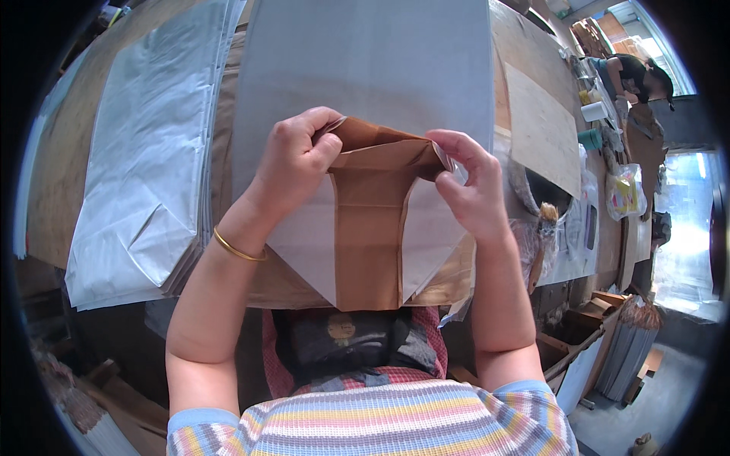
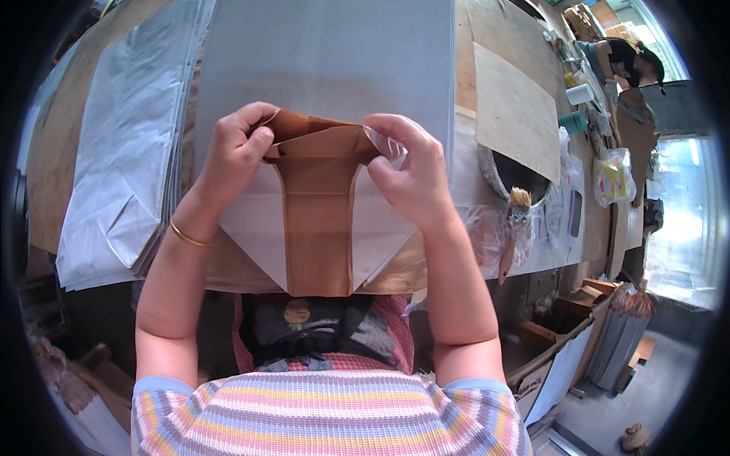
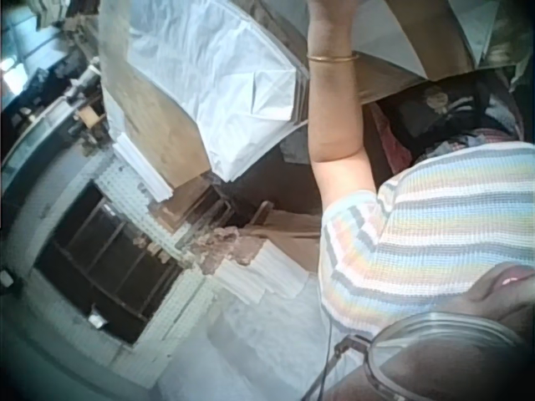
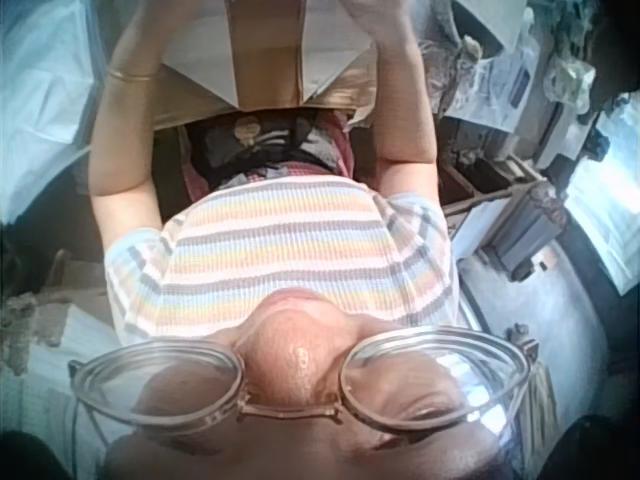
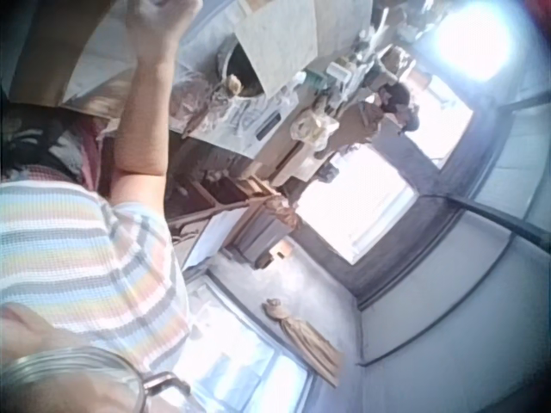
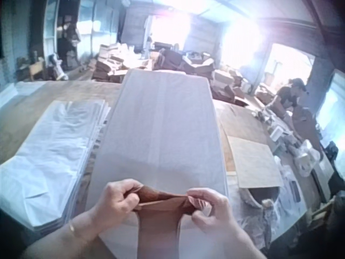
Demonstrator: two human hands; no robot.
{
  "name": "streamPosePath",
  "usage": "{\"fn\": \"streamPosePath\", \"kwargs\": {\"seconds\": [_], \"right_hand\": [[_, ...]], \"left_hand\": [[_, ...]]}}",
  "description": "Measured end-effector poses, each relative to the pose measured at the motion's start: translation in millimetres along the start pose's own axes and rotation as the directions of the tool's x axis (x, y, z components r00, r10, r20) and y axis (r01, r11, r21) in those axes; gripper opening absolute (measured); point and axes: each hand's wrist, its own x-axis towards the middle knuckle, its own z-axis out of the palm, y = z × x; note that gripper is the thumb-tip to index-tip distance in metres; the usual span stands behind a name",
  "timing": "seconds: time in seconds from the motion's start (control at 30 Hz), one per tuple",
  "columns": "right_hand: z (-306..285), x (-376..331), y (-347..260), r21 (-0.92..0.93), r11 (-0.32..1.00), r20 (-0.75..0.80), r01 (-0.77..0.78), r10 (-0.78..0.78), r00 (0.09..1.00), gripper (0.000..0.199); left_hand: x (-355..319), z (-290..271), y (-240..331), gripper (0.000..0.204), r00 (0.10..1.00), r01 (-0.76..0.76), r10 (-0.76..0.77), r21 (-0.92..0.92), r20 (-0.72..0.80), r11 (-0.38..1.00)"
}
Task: The person assembles paper bags by applying paste to the edges of a flat paper sheet with a brush, then folding and pressing the sides to form a bag. The process is repeated for multiple bags.
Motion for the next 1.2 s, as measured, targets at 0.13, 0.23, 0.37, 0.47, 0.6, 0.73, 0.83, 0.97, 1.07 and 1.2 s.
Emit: {"fn": "streamPosePath", "kwargs": {"seconds": [0.13,0.23,0.37,0.47,0.6,0.73,0.83,0.97,1.07,1.2], "right_hand": [[-26.4,22.3,-19.4,-0.068,0.981,0.148,-0.179,0.188,0.971,0.031],[-21.1,26.8,-14.3,-0.036,0.994,0.150,-0.100,0.105,0.983,0.029],[-23.9,30.3,-12.1,-0.115,0.984,0.254,0.135,-0.102,0.962,0.021],[-23.9,25.9,-17.9,0.002,0.983,0.319,0.185,-0.176,0.931,0.015],[0.0,23.1,-31.6,-0.188,0.935,0.292,0.301,-0.239,0.926,0.013],[25.5,18.5,-27.0,-0.559,0.672,0.189,0.485,-0.466,0.864,0.010],[36.6,4.3,-22.7,-0.675,0.442,0.130,0.591,-0.717,0.684,0.008],[28.4,9.1,-25.8,-0.548,0.717,0.155,0.430,-0.418,0.895,0.007],[25.9,22.8,-38.3,-0.626,0.723,0.231,0.292,-0.186,0.955,0.004],[31.3,4.4,-34.3,-0.674,0.447,0.482,0.588,-0.337,0.808,0.005]], "left_hand": [[2.8,-8.3,3.7,0.028,0.987,0.044,-0.043,-0.006,0.152,0.999],[8.0,-9.1,8.1,0.032,0.969,0.021,-0.021,0.004,0.248,1.000],[18.1,-0.6,24.8,0.026,0.948,-0.021,0.015,0.014,0.316,1.000],[24.6,1.3,23.5,0.014,0.927,-0.198,0.130,0.167,0.353,0.966],[25.9,8.5,19.5,0.007,0.892,-0.383,0.310,0.184,0.331,0.905],[24.8,11.9,19.3,0.010,0.906,-0.362,0.306,0.161,0.291,0.918],[32.8,8.0,17.2,0.016,0.926,-0.303,0.245,0.176,0.288,0.937],[36.0,1.6,34.0,0.015,0.899,0.001,-0.083,0.186,0.430,0.982],[39.0,0.6,31.6,0.016,0.908,0.093,-0.144,0.146,0.393,0.985],[62.2,8.9,-1.1,0.015,0.951,-0.202,0.107,0.323,0.289,0.925]]}}
